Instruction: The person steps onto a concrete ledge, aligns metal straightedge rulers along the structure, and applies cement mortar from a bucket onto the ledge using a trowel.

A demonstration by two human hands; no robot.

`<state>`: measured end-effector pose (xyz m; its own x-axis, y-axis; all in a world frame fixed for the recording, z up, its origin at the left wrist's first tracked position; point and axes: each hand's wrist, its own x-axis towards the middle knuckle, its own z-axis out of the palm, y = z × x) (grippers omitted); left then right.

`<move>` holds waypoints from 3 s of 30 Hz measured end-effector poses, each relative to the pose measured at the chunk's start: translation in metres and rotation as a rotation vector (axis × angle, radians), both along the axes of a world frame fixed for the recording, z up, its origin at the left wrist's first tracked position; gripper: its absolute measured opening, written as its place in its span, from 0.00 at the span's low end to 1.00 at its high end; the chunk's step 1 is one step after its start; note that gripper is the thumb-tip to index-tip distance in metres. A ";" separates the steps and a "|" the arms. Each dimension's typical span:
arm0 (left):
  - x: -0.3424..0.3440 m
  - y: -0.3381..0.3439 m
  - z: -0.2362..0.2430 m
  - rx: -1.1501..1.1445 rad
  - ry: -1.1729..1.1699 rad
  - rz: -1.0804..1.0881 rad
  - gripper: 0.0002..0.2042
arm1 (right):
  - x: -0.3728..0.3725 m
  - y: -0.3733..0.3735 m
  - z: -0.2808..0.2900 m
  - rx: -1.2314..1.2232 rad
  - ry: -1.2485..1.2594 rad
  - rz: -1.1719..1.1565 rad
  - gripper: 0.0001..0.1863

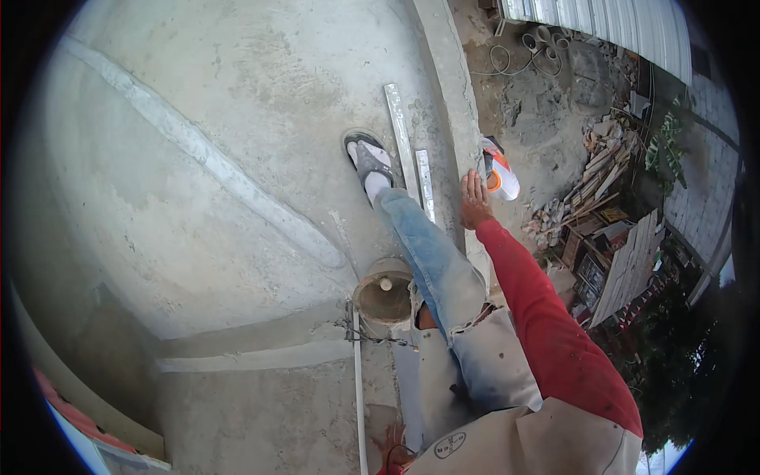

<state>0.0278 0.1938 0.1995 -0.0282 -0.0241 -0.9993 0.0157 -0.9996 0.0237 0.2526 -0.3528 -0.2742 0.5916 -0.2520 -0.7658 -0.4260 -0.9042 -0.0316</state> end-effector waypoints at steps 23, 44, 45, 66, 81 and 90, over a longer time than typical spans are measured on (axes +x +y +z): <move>0.750 -0.141 -0.243 -0.345 -0.402 -0.637 0.37 | 0.094 0.013 0.044 0.070 0.323 -0.595 0.40; 0.796 -0.448 -0.350 -0.849 -0.163 -1.262 0.18 | 0.156 0.253 0.066 0.112 0.268 -2.137 0.20; 0.780 -0.460 -0.353 -0.869 -0.147 -1.292 0.18 | 0.150 0.272 0.048 0.118 0.198 -2.105 0.21; 0.509 -0.523 -0.562 -1.811 0.333 -2.044 0.29 | 0.113 0.272 -0.118 -0.690 -1.475 -3.104 0.12; 0.596 -0.561 -0.500 -1.451 0.553 -1.887 0.18 | 0.084 0.234 -0.078 -0.488 -2.243 -2.564 0.33; 0.538 -0.551 -0.437 -1.455 0.451 -1.799 0.23 | 0.150 0.180 -0.036 -0.123 -2.448 -2.292 0.31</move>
<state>0.5660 -0.3573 -0.2373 -0.9455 -0.1501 -0.2890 -0.3160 0.6379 0.7023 0.4022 -0.1729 -0.3099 -0.7101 -0.6502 -0.2704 0.4920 -0.1834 -0.8511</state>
